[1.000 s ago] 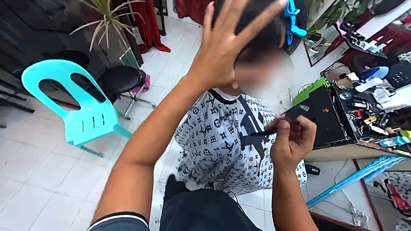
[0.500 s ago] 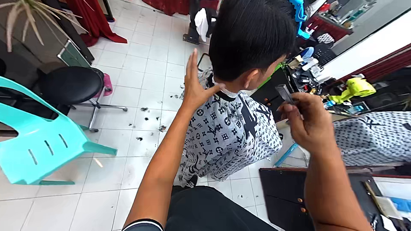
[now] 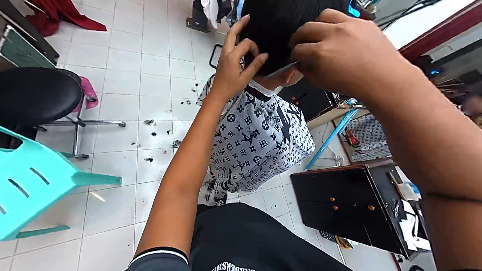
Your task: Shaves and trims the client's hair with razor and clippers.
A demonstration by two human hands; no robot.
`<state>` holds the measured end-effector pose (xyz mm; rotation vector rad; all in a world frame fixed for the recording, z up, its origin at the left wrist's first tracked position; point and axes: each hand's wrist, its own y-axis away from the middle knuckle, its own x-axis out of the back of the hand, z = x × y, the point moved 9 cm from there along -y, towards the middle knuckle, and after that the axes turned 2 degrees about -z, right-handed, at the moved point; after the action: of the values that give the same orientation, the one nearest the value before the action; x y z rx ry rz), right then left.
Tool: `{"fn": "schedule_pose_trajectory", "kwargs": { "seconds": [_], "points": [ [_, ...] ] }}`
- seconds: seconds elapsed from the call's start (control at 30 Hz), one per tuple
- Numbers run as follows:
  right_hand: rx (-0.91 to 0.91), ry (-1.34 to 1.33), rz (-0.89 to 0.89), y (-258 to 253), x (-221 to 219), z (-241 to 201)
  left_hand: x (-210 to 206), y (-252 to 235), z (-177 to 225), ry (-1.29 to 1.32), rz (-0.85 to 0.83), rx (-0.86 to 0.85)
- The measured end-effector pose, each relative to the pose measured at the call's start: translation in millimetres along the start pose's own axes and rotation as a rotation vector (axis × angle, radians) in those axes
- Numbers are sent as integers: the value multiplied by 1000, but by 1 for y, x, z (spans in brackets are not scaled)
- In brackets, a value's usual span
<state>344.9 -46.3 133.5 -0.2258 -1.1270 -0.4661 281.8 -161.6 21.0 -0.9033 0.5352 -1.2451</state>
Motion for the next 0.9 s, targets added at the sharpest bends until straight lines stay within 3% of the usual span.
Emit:
{"fn": "schedule_pose_trajectory", "kwargs": {
  "seconds": [0.27, 0.9],
  "points": [
    [-72, 79, -100, -24, -21, 1, -12, 0, -9, -26, -86, -2],
    [-127, 115, -162, -30, -28, 11, -18, 0, -13, -93, 1, -24]
  ]
}}
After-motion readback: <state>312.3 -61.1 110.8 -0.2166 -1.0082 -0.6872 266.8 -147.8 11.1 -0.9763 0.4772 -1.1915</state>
